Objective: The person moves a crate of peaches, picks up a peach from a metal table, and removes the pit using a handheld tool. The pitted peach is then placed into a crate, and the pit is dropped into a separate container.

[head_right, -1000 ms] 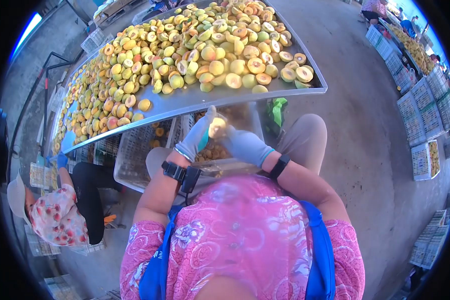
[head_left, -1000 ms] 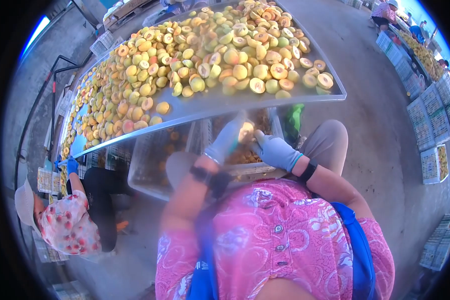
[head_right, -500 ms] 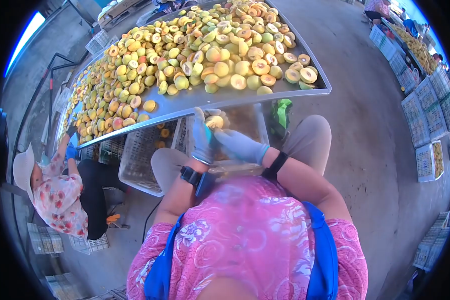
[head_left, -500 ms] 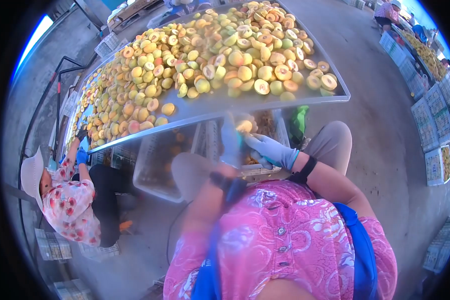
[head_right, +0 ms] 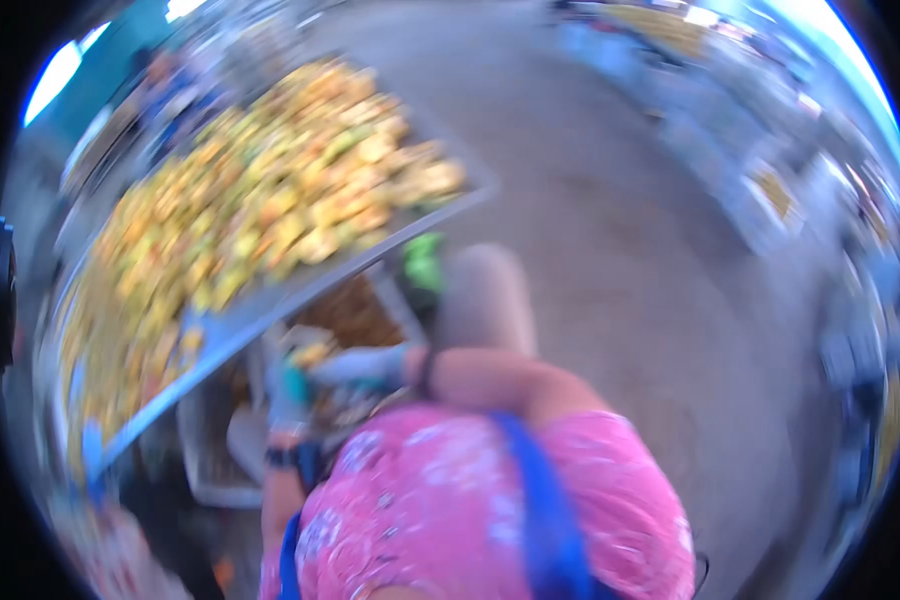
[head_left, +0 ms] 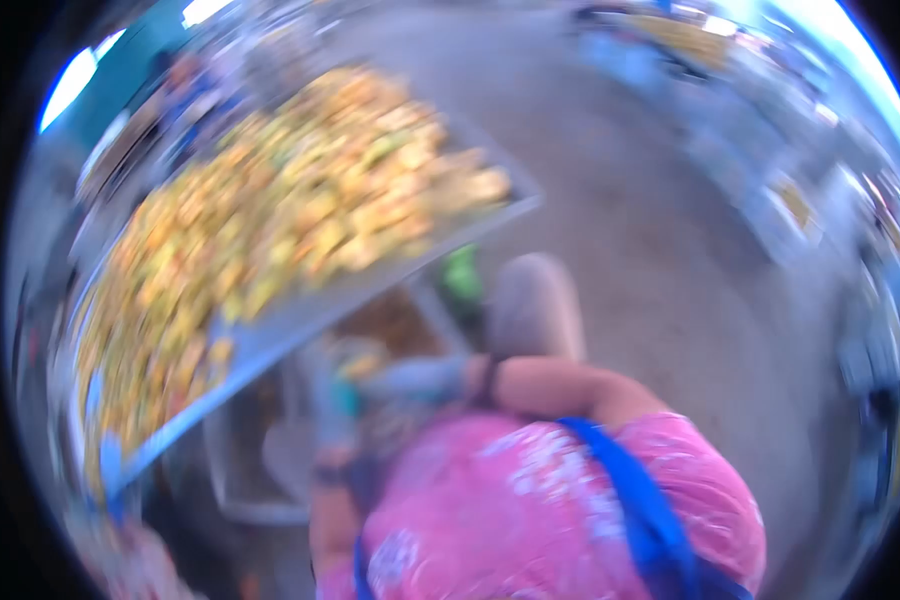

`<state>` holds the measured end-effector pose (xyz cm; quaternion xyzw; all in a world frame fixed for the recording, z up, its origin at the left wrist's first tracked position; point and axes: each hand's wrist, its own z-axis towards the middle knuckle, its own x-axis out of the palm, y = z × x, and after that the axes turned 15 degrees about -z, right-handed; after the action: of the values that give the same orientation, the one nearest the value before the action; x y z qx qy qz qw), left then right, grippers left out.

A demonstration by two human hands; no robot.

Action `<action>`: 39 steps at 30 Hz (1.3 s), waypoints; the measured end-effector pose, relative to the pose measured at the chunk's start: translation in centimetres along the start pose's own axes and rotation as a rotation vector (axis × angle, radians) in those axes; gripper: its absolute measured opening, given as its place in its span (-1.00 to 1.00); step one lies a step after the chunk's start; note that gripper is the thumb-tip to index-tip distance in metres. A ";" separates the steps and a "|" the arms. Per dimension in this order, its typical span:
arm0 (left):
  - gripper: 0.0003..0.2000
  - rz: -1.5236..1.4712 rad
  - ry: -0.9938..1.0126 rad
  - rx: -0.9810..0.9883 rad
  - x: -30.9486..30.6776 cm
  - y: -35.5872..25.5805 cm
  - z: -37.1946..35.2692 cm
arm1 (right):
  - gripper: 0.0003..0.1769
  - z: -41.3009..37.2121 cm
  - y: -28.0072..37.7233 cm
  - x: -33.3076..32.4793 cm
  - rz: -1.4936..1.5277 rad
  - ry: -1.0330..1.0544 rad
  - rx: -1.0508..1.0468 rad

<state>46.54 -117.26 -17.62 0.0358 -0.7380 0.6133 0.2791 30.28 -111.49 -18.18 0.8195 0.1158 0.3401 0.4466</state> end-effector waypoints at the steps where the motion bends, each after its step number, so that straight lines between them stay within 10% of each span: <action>1: -0.73 0.026 0.043 0.058 0.6 0.4 -0.4 | -0.57 1.5 -0.9 -0.6 0.112 0.168 -0.018; 4: -0.58 -0.033 -0.113 0.077 6.7 -4.7 -3.6 | -0.49 3.1 -0.8 -2.8 -0.105 0.215 0.089; 6: -0.49 0.149 0.034 -0.337 7.1 -7.3 -3.2 | -0.45 1.6 0.7 -0.8 -0.094 0.058 0.104; 7: -0.47 -0.028 -0.040 -0.031 6.8 -4.6 -3.0 | -0.50 1.1 1.0 -0.6 -0.193 -0.038 0.120; 13: -0.54 0.055 0.025 -0.076 7.5 -4.7 -2.2 | -0.54 2.0 -0.6 -1.6 -0.351 -0.069 -0.085; 17: -0.76 0.841 0.435 0.507 9.2 -6.4 -3.0 | -0.54 2.4 -0.4 -2.2 -0.338 -0.028 -0.093; 22: -0.75 -0.167 0.031 -0.251 8.7 -5.5 -1.7 | -0.54 2.8 -0.1 -3.1 -0.308 0.010 -0.103; 39: -0.68 0.205 0.056 -0.071 11.3 -3.7 0.4 | -0.55 3.0 0.2 -4.7 -0.224 0.001 -0.132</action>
<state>38.34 -115.22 -9.24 -0.0667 -0.7509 0.6130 0.2365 28.75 -115.93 -21.29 0.7703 0.1839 0.2952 0.5345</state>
